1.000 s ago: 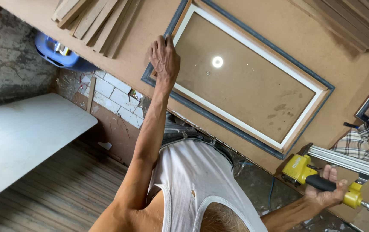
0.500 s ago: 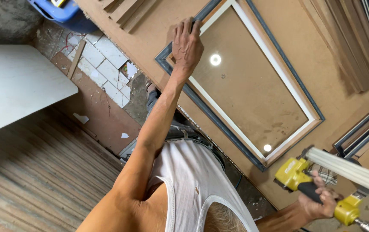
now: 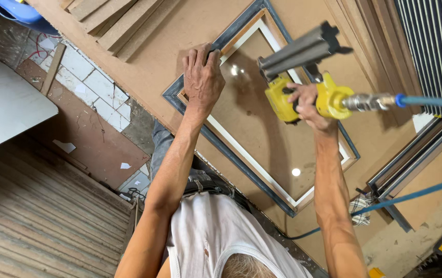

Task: The person assembles picture frames by placing a backing board into a frame, securing it with a pneumatic nail gun, and then attaching a thin wooden strip to the front. The person repeats this process for multiple frames, wiping the glass with a cloth after each assembly.

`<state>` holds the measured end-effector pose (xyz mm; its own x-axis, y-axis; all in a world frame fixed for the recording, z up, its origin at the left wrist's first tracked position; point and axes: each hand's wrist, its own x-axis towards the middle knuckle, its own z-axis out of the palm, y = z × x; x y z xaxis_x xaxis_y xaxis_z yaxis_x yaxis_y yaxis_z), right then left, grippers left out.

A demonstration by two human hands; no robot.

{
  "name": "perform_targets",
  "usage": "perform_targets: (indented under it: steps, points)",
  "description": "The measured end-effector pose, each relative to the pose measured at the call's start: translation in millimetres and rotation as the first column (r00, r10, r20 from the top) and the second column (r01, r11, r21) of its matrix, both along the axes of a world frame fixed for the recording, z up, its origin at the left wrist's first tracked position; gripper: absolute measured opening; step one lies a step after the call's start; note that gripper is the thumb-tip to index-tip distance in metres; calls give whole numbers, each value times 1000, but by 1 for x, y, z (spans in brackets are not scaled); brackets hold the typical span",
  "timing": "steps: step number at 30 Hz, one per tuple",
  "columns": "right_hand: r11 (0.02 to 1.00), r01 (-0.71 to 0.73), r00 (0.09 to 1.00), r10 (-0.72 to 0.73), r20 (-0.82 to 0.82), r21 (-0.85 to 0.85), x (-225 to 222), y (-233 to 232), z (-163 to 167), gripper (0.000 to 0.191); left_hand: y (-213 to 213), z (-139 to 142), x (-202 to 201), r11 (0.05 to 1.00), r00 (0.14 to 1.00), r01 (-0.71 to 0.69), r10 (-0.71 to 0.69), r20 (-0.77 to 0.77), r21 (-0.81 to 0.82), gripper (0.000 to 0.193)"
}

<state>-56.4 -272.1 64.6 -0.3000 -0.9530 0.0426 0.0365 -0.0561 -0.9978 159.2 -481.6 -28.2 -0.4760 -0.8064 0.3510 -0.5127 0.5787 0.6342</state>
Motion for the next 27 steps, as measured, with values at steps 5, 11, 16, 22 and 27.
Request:
perform_targets:
  steps: [5, 11, 16, 22, 27]
  points:
    - [992, -122, 992, 123, -18, 33, -15, -53, -9, 16, 1, 2, 0, 999, 1000, -16, 15, 17, 35, 21]
    - [982, -171, 983, 175, -55, 75, -15, -65, -5, 15, 4, 5, -4, 995, 999, -47, 44, 29, 87, 29]
    - [984, -160, 986, 163, -25, 77, -16, -70, -8, 15, 3, 7, -2, 992, 1000, -24, 22, 15, 121, 28]
    - [986, -161, 987, 161, 0, 35, -18, -70, -15, 15, 2, 6, -1, 994, 999, -34, 30, 42, 108, 27]
    - [989, -147, 989, 147, 26, 4, -19, -68, -18, 15, 3, -2, -3, 995, 999, -30, 27, 40, 94, 27]
